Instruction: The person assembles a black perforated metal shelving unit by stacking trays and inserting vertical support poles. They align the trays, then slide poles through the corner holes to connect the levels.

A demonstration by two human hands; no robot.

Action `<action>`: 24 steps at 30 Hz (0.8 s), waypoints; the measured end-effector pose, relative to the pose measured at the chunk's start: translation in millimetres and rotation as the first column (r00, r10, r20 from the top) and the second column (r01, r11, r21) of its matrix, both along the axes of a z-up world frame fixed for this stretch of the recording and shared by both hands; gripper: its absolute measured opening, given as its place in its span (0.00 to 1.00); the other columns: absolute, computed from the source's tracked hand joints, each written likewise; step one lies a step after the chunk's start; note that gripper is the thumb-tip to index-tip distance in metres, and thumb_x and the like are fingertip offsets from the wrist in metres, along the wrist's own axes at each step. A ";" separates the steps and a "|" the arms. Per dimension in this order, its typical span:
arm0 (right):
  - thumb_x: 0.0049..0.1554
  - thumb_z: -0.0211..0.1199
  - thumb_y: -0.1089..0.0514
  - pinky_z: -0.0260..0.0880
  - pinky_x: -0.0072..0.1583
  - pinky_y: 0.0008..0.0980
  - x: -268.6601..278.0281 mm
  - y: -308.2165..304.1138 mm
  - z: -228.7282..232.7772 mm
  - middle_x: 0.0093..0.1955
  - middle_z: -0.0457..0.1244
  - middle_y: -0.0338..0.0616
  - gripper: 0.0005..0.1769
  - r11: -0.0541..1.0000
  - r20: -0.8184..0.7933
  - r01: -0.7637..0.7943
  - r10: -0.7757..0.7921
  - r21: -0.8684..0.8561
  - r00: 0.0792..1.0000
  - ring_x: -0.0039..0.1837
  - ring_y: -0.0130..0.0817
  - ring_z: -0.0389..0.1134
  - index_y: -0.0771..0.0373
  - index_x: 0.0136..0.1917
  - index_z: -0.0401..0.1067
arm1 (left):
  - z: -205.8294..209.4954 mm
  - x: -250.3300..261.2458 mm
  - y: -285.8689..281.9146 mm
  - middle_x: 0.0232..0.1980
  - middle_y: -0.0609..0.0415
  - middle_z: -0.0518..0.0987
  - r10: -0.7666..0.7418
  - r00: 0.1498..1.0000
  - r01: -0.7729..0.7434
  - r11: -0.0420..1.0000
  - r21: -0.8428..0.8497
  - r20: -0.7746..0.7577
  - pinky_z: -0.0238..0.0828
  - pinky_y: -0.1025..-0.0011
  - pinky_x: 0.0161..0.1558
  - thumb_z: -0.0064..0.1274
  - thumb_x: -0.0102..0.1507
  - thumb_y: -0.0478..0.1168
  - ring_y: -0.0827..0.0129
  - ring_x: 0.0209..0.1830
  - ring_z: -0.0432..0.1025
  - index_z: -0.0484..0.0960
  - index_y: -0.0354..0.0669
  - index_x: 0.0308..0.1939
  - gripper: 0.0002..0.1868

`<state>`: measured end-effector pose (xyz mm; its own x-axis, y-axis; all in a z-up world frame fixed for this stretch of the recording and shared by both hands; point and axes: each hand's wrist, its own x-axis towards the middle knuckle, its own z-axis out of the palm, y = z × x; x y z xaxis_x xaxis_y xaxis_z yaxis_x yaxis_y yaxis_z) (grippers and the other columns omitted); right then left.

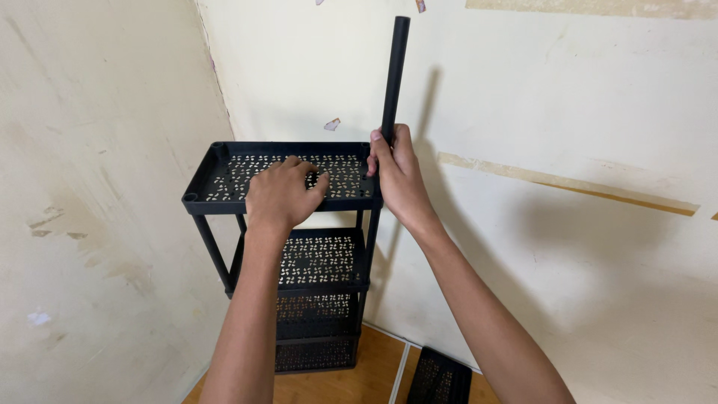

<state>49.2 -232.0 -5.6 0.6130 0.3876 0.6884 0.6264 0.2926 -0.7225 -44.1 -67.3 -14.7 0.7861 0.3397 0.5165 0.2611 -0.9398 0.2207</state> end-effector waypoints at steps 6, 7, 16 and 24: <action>0.70 0.49 0.49 0.57 0.36 0.23 -1.1 15.6 -2.2 0.31 0.52 0.30 0.16 0.991 -0.158 0.134 -0.128 0.028 0.979 0.34 0.18 0.53 0.57 0.42 0.60 | -7.9 5.9 3.3 0.48 0.48 0.82 0.007 0.996 -0.009 1.000 0.017 0.089 0.74 0.52 0.50 0.41 0.65 0.56 0.52 0.47 0.78 0.88 0.45 0.45 0.25; 0.69 0.50 0.49 0.55 0.34 0.23 0.2 20.0 -3.1 0.30 0.51 0.29 0.18 0.987 -0.175 0.156 -0.149 0.032 0.973 0.32 0.18 0.51 0.57 0.39 0.61 | -8.0 5.1 5.3 0.48 0.47 0.82 0.008 0.997 -0.010 1.000 0.018 0.075 0.74 0.52 0.50 0.41 0.65 0.56 0.52 0.47 0.78 0.88 0.45 0.45 0.25; 0.66 0.53 0.54 0.39 0.26 0.27 28.4 20.3 1.8 0.21 0.44 0.27 0.26 0.992 -0.162 -0.114 0.122 0.059 0.979 0.23 0.19 0.41 0.50 0.27 0.51 | -5.6 -0.1 7.7 0.46 0.47 0.83 -0.003 0.998 0.003 1.000 0.001 0.063 0.75 0.54 0.47 0.43 0.64 0.58 0.53 0.45 0.79 0.88 0.45 0.44 0.26; 0.67 0.53 0.50 0.41 0.30 0.26 29.2 7.7 8.8 0.23 0.42 0.28 0.28 0.949 -0.199 -0.314 0.310 0.014 0.930 0.26 0.20 0.41 0.51 0.29 0.47 | -1.5 5.5 11.4 0.49 0.50 0.83 -0.033 0.998 0.035 0.999 -0.030 0.059 0.74 0.53 0.49 0.45 0.62 0.59 0.52 0.46 0.78 0.89 0.49 0.44 0.25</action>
